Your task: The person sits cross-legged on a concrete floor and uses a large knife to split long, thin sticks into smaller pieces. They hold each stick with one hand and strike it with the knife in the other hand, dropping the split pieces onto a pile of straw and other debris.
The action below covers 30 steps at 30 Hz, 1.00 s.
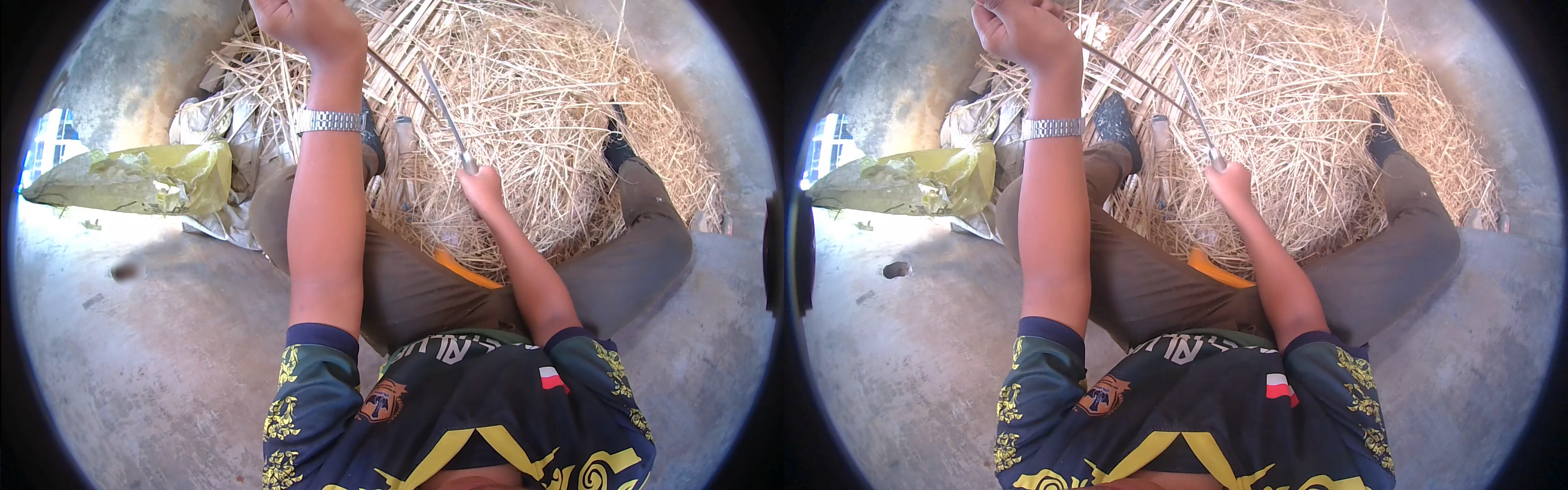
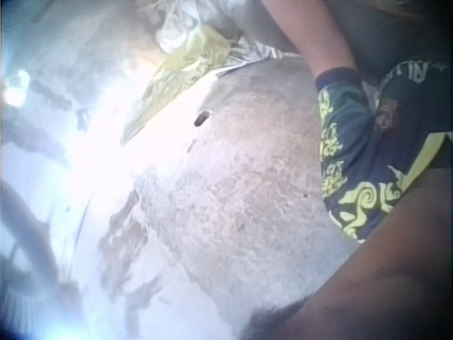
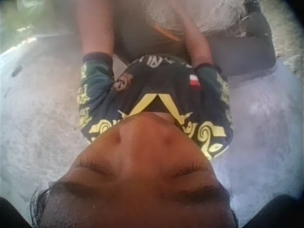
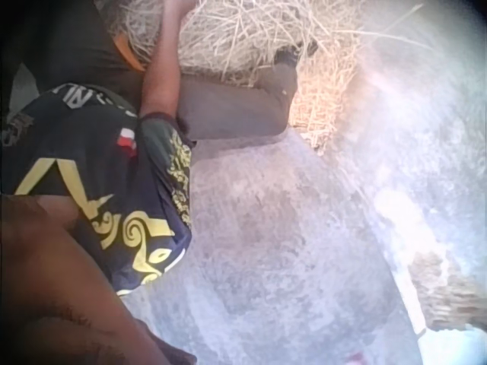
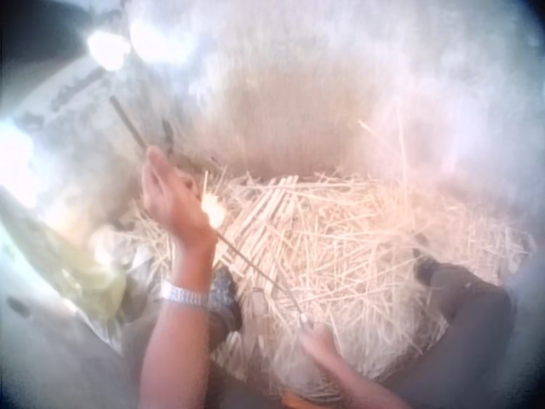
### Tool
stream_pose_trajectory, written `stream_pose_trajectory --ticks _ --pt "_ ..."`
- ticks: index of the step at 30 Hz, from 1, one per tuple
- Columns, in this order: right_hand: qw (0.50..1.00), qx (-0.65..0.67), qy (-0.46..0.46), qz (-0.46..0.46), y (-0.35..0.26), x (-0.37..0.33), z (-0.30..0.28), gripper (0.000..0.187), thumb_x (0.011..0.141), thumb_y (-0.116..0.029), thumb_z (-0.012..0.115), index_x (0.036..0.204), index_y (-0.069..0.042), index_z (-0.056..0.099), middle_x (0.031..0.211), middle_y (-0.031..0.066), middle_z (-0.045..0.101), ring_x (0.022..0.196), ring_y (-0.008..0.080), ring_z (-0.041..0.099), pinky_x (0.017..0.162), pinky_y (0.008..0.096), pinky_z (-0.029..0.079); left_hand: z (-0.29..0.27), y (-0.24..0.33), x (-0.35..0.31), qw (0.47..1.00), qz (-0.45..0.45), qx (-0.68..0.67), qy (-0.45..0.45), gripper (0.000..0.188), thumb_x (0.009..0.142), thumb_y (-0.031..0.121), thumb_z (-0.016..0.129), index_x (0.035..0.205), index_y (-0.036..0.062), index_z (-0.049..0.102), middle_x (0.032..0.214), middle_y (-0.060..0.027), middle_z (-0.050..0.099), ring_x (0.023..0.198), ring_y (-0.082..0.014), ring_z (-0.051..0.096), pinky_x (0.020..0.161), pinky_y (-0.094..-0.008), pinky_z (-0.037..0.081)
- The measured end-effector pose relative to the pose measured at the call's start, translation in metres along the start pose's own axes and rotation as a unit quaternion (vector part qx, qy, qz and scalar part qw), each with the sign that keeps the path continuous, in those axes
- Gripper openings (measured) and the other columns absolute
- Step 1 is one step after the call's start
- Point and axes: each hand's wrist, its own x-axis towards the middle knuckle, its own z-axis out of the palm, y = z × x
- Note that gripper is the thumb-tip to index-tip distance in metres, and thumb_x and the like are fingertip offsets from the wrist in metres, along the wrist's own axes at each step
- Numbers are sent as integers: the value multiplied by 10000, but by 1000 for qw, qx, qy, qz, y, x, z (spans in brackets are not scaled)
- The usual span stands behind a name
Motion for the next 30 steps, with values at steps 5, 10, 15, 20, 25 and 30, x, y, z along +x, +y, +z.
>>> stream_pose_trajectory --ticks 5,10,15,20,25,30 --pt "958 150 81 -229 -39 -20 -1 203 909 -199 661 769 -54 640 630 21 598 568 108 525 555 325 424 -1 -1 5 999 18 -31 -14 409 1091 413 528 792 137 482 604 65 369 476 -34 318 418 -232 254" --pt "993 40 54 -101 48 -4 17 233 903 -236 672 837 -13 661 692 65 649 614 165 587 606 350 464 5 -2 8 999 -19 -43 -3 411 1091 412 528 779 153 458 608 72 364 478 -32 322 420 -228 251" --pt "993 -65 49 90 78 -1 18 311 862 -289 695 816 17 673 695 136 672 630 237 647 633 378 497 -13 -12 17 979 -69 -157 -106 424 1092 420 521 763 171 422 604 81 326 465 -28 268 404 -233 218" --pt "994 8 88 -57 23 -5 5 263 887 -243 680 789 2 679 663 105 666 563 217 604 580 375 473 -30 -27 26 990 -47 -114 -75 460 1093 463 488 752 170 394 599 72 290 462 -43 262 398 -238 223" --pt "968 146 105 -177 11 -11 12 292 880 -276 698 809 7 682 670 118 671 586 231 624 594 384 476 -30 -35 37 994 -13 -97 39 452 1100 461 470 765 164 410 631 66 322 480 -53 298 409 -250 246" --pt "996 -62 53 46 83 5 33 299 887 -274 662 844 22 679 762 176 696 639 263 657 615 408 496 -31 -50 40 994 85 36 58 464 1119 428 436 753 143 450 644 74 318 509 -53 311 437 -250 247"
